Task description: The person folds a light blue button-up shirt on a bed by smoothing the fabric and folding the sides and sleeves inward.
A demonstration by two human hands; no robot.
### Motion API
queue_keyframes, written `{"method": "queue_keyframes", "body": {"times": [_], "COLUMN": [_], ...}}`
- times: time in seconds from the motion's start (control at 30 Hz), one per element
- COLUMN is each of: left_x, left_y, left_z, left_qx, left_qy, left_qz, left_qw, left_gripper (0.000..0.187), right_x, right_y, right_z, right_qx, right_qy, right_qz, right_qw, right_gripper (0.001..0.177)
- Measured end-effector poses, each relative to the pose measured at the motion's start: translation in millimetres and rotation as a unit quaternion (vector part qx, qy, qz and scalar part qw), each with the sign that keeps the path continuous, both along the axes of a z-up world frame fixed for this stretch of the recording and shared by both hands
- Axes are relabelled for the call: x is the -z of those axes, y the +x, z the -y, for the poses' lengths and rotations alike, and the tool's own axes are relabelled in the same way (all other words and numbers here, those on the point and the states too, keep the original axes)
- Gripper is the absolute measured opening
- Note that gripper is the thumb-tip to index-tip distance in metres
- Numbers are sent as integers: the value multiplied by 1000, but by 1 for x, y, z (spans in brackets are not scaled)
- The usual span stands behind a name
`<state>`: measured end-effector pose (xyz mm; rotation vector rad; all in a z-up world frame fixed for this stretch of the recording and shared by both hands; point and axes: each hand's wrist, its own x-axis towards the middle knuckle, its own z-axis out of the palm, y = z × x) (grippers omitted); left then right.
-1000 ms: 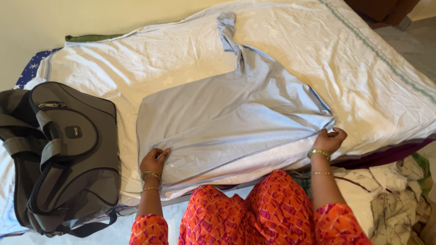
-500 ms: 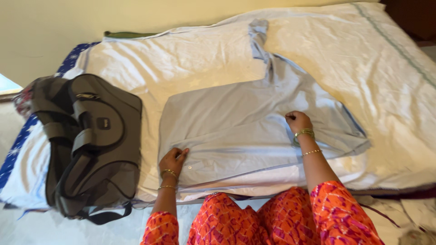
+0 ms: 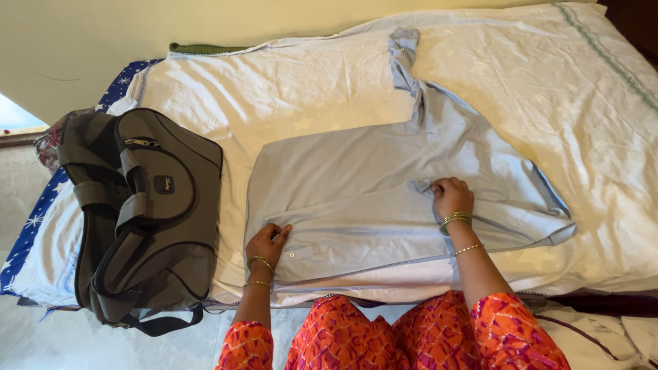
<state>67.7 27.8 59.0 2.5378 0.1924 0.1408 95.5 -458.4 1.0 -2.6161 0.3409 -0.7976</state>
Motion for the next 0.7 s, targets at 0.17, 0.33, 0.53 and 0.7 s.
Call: {"method": "queue_keyframes", "body": {"times": [0.17, 0.33, 0.53, 0.7], "left_x": [3, 4, 4, -9], "left_y": [1, 4, 4, 7], "left_z": [-1, -1, 1, -1], "left_qx": [7, 8, 8, -1], "left_qy": [-18, 13, 14, 6], "left_qz": [12, -11, 8, -12], "left_qw": [1000, 1000, 1000, 1000], "left_gripper": [48, 50, 48, 49], "right_x": [-2, -5, -33, -6], "right_y": [17, 22, 14, 26], "right_z": [38, 54, 21, 37], "right_qx": [82, 10, -28, -38], "right_qy": [67, 140, 221, 180], "right_qz": [-30, -73, -177, -194], "right_qw": [994, 987, 959, 963], "right_gripper": [12, 20, 43, 43]}}
